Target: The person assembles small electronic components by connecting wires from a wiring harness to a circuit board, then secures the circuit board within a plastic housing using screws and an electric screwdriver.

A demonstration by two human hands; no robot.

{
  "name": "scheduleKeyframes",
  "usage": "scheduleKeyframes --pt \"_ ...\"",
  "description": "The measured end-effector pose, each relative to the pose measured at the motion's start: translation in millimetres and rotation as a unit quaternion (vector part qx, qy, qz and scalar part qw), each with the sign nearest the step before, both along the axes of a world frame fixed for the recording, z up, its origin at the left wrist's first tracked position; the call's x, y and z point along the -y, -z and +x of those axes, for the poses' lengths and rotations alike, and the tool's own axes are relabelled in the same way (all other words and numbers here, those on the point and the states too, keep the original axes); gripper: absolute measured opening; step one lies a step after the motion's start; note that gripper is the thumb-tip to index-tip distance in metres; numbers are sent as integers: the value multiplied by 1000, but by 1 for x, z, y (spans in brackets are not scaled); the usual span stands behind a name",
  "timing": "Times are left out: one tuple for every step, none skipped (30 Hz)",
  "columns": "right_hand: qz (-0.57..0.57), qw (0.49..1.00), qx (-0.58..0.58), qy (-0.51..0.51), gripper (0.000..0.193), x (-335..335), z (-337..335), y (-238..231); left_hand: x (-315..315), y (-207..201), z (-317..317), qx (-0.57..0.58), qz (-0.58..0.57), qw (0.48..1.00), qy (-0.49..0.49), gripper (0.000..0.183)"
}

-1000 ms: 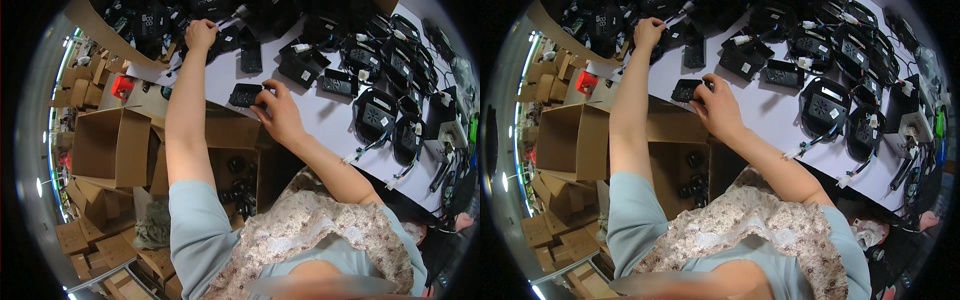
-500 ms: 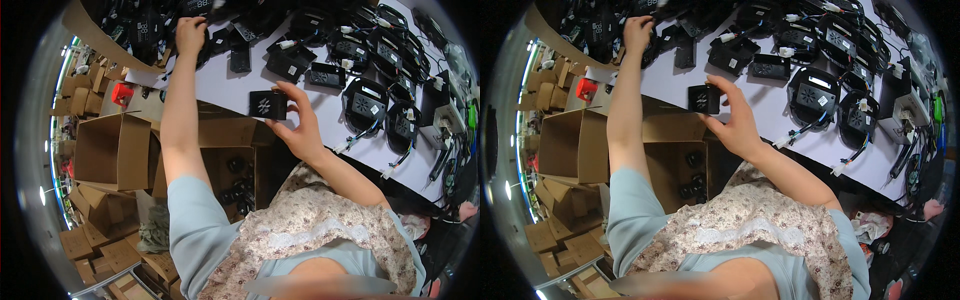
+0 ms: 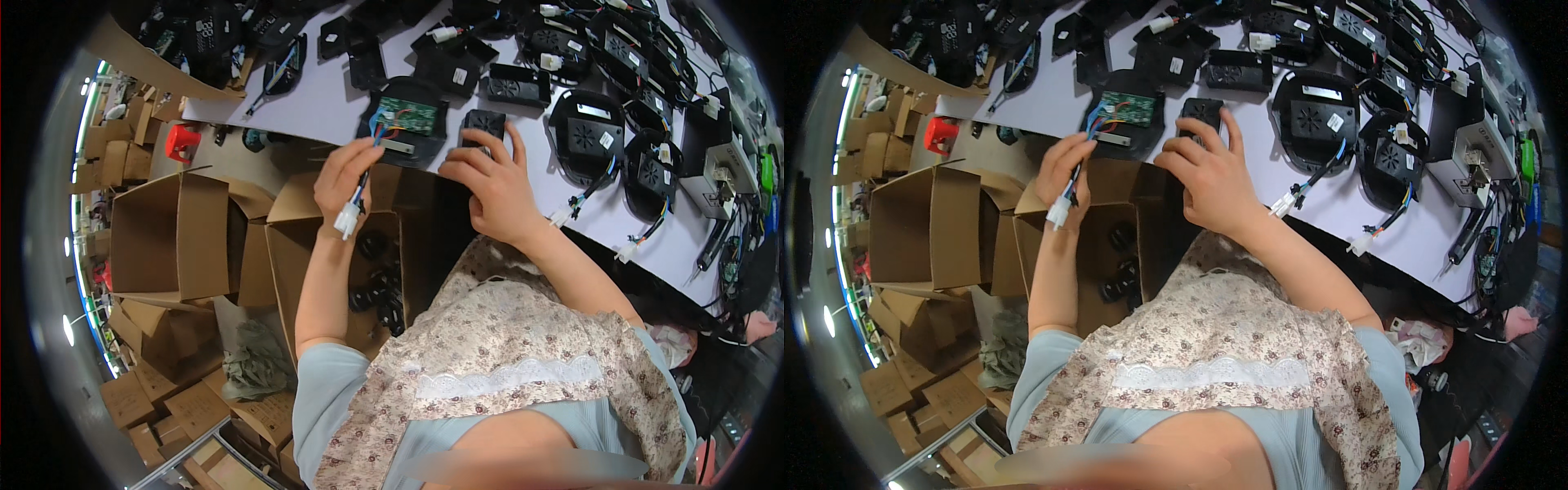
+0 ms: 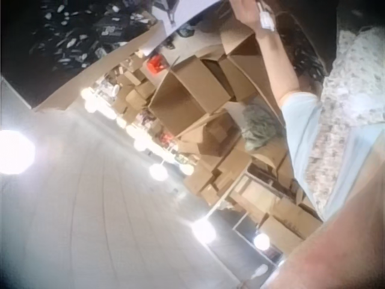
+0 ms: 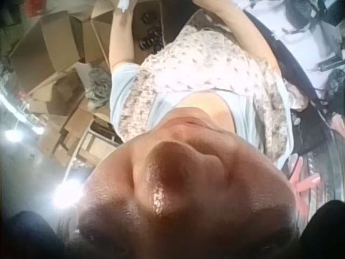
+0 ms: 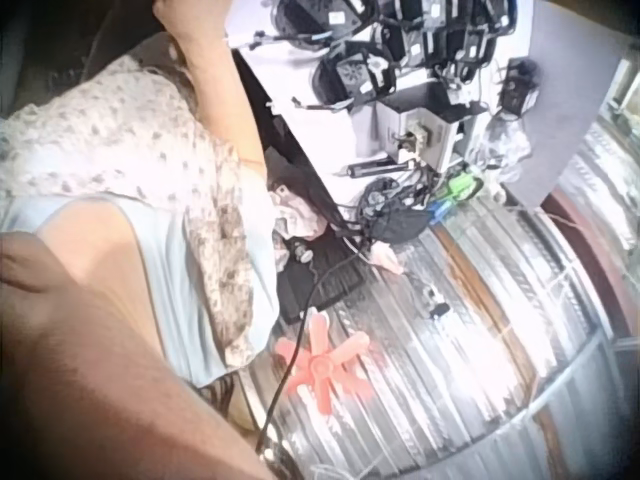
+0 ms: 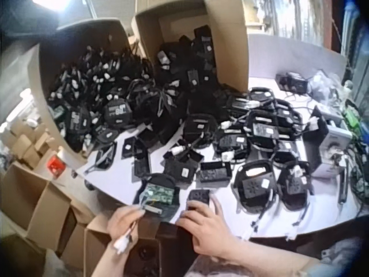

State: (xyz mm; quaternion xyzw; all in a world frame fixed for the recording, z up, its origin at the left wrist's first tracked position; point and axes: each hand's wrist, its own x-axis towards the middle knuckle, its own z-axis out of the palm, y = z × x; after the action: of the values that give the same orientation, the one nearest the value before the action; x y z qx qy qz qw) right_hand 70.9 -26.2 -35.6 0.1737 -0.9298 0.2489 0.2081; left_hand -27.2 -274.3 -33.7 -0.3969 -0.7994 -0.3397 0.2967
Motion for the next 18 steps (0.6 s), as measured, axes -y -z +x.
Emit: scheduleKeyframes --pt "-14 1000 21 4 45 -2 1 -3 -2 11 8 7 3 1000 -1 23" --pt "-10 1000 28 4 45 -1 2 -2 -4 20 16 18 24 1000 -10 21" --pt "-57 996 0 65 43 1 2 -1 -8 25 22 29 43 998 -18 18" --pt "-103 986 -30 125 41 4 2 0 -13 28 27 34 46 998 -17 18" --pt "-72 982 -28 173 34 6 0 3 -19 27 31 69 74 995 -16 17" --pt "-71 982 -25 171 34 6 -2 8 -23 25 37 102 100 990 -18 17" --pt "-76 980 -30 180 32 5 -5 14 -25 25 41 122 111 986 -37 17" --pt "-82 978 -36 188 30 4 -6 16 -26 25 44 122 112 985 -39 17" --pt "-52 980 -23 190 29 4 -4 11 -26 27 45 127 128 983 -38 17" --pt "-50 980 -22 189 29 2 -4 13 -26 29 46 132 143 980 -38 17" --pt "-58 981 -33 185 32 0 -5 16 -27 27 48 133 144 980 -38 17" --pt "-67 981 -43 178 36 -2 -6 18 -29 22 50 142 123 982 -30 16" --pt "-66 981 -42 176 36 -2 -4 18 -31 15 51 151 103 983 -21 16" --pt "-116 976 -37 182 40 -3 -3 15 -31 9 52 152 104 983 -22 16" --pt "-165 967 -33 189 44 -4 -1 11 -32 0 53 141 72 987 -1 16" --pt "-164 968 -31 190 44 -5 0 11 -33 -8 53 132 40 990 22 16" --pt "-200 961 -47 183 47 -6 1 10 -38 -16 49 91 25 995 28 17" --pt "-238 953 -62 174 51 -6 1 7 -40 -18 46 92 25 995 27 17"
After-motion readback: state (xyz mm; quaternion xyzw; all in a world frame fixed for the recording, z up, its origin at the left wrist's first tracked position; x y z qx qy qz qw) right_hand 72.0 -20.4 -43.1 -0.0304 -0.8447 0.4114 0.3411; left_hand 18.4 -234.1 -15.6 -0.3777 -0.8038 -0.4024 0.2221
